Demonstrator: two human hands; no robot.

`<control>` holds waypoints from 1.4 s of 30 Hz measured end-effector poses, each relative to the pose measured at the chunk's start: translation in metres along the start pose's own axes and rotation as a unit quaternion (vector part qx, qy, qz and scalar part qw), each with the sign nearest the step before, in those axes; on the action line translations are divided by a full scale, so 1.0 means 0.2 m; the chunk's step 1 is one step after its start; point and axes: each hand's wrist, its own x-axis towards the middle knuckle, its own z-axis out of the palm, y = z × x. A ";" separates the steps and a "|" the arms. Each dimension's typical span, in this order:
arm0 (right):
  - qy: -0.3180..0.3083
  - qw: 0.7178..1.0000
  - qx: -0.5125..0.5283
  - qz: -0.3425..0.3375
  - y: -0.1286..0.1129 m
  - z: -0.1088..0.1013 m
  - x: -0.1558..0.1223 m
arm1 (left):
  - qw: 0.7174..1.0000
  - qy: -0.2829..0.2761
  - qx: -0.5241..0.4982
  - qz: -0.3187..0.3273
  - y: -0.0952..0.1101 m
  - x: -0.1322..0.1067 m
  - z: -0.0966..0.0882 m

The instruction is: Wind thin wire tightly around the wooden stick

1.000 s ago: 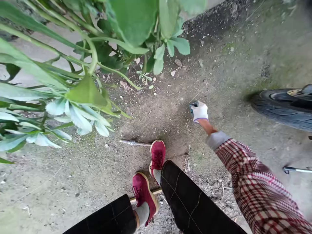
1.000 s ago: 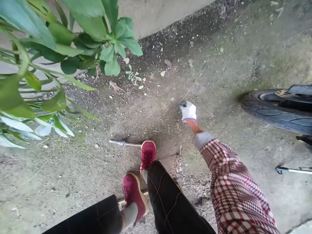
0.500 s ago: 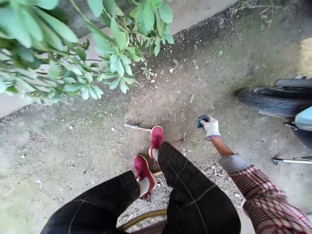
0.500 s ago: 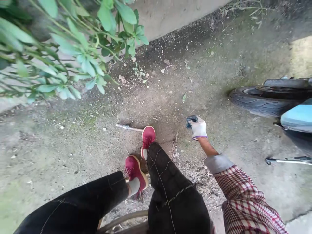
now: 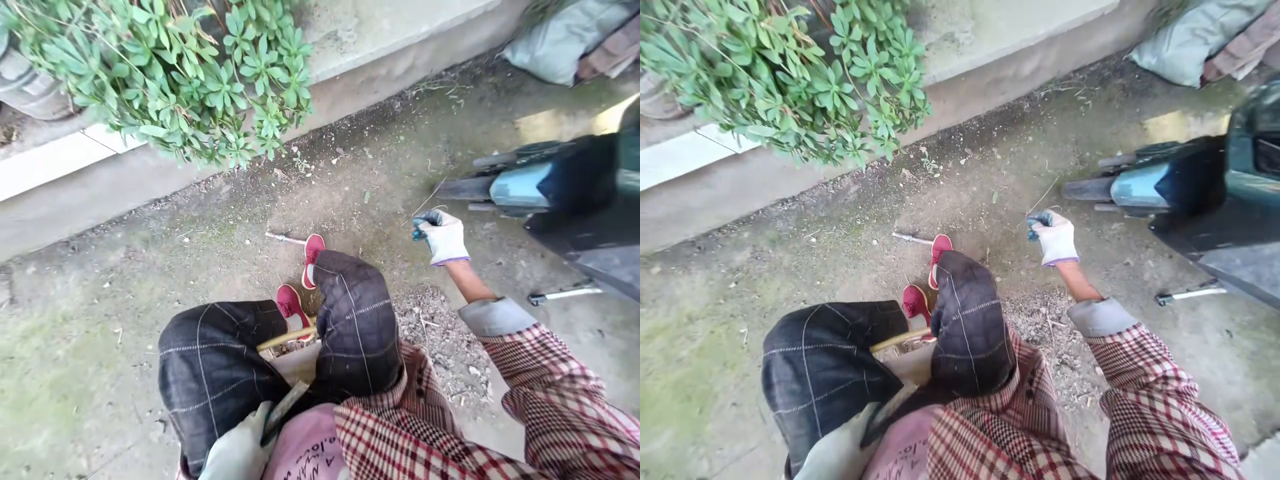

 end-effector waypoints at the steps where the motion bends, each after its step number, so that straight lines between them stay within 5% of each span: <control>1: 0.005 1.000 0.003 -0.007 -0.03 -0.05 -0.05 | 1.000 -0.011 0.013 -0.007 0.01 -0.01 0.03; 5: 0.026 0.999 0.022 -0.035 -0.14 -0.18 -0.24 | 0.997 -0.012 0.077 0.015 0.10 0.03 0.03; 11: -0.020 0.994 0.028 -0.106 -0.24 -0.15 -0.46 | 0.967 0.104 0.200 0.116 0.27 0.14 0.04; 17: -0.123 0.977 0.070 -0.159 -0.37 -0.04 -0.73 | 0.975 0.130 0.149 0.097 0.26 0.08 0.03; 20: -0.200 0.963 0.093 -0.157 -0.45 0.04 -0.91 | 0.970 0.201 0.026 0.138 0.17 -0.04 -0.02; 22: -0.257 0.953 0.096 -0.130 -0.49 0.10 -1.05 | 0.931 0.283 -0.139 0.183 0.12 -0.13 -0.05; 24: -0.322 0.936 0.099 -0.097 -0.52 0.17 -1.17 | 0.848 0.376 -0.297 0.227 0.10 -0.22 -0.09; 27: -0.402 0.909 0.099 -0.047 -0.53 0.29 -1.34 | 0.756 0.442 -0.380 0.297 0.13 -0.30 -0.16; 33: -0.474 0.872 0.094 -0.081 -0.50 0.48 -1.55 | 0.734 0.335 -0.437 0.398 0.23 -0.27 -0.21; 42: -0.453 0.887 0.064 -0.067 -0.43 0.60 -1.60 | 0.694 0.283 -0.554 0.363 0.12 -0.22 -0.13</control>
